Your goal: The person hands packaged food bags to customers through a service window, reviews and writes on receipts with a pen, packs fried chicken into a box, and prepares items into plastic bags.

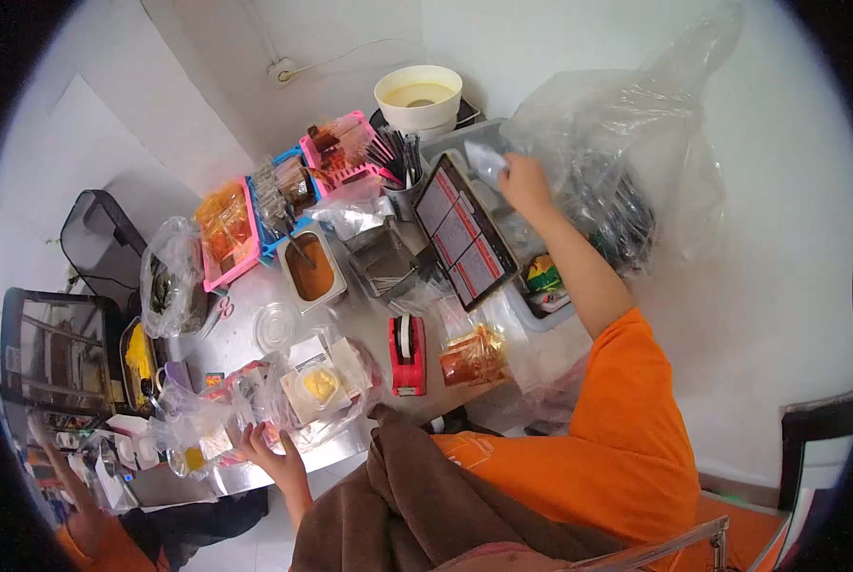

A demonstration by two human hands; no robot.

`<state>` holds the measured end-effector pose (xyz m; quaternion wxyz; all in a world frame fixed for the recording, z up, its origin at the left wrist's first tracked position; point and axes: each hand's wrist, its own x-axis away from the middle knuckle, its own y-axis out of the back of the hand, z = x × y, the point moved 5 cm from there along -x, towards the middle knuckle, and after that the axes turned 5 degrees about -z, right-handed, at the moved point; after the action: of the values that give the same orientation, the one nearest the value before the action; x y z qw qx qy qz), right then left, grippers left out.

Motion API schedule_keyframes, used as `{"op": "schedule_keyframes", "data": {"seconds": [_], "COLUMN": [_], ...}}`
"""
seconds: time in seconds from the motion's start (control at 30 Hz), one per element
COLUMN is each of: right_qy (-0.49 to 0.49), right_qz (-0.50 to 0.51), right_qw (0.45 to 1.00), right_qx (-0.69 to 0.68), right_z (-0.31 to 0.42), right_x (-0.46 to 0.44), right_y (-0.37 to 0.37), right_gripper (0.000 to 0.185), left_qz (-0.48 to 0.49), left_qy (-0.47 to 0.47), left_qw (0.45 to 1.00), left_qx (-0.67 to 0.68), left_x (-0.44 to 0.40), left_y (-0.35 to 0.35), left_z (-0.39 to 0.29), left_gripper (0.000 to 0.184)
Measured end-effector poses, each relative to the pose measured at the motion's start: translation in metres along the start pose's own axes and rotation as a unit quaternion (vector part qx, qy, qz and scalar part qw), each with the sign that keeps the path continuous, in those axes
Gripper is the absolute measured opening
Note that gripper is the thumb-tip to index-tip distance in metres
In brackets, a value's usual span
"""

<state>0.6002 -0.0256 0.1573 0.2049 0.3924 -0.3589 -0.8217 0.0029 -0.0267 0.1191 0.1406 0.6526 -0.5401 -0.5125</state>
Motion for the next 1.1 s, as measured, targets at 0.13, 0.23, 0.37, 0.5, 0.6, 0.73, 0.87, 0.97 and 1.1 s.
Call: {"op": "schedule_keyframes", "data": {"seconds": [0.13,0.23,0.37,0.5,0.6,0.73,0.87,0.97,1.1], "right_qy": [0.054,0.076,0.123,0.159,0.061,0.059,-0.069,-0.122,-0.176], "right_qz": [-0.145,-0.125,0.104,0.233,0.212,0.039,0.020,-0.047,-0.109], "right_qw": [0.986,0.978,0.938,0.885,0.897,0.949,0.971,0.976,0.966], "right_qx": [-0.067,-0.150,-0.305,-0.370,-0.382,-0.308,-0.228,-0.172,-0.156], "right_z": [0.053,0.121,0.192,0.231,0.223,0.204,0.190,0.179,0.159], "right_x": [0.026,0.076,0.168,0.257,0.295,0.343,0.391,0.418,0.457], "right_y": [0.086,0.148,0.169,0.162,0.184,0.230,0.284,0.318,0.352], "right_gripper": [0.024,0.032,0.044,0.046,0.048,0.032,0.023,0.021,0.019], "left_qz": [-0.056,0.019,0.117,0.256,0.435,0.458,0.552,0.593,0.599], "left_qy": [-0.067,-0.122,-0.222,-0.189,-0.159,-0.290,-0.398,-0.413,-0.453], "left_qw": [0.994,0.974,0.919,0.810,0.721,0.653,0.557,0.494,0.479], "left_qx": [0.062,0.189,0.304,0.493,0.515,0.528,0.475,0.483,0.454], "left_x": [-0.009,-0.014,-0.021,-0.010,0.022,0.059,0.103,0.135,0.159], "left_y": [0.012,0.007,0.007,-0.002,-0.043,-0.047,-0.040,-0.037,0.019], "left_z": [-0.039,-0.074,-0.137,-0.167,-0.149,-0.197,-0.248,-0.279,-0.323], "left_gripper": [0.027,0.032,0.061,0.069,0.042,0.019,0.016,0.014,0.015]}}
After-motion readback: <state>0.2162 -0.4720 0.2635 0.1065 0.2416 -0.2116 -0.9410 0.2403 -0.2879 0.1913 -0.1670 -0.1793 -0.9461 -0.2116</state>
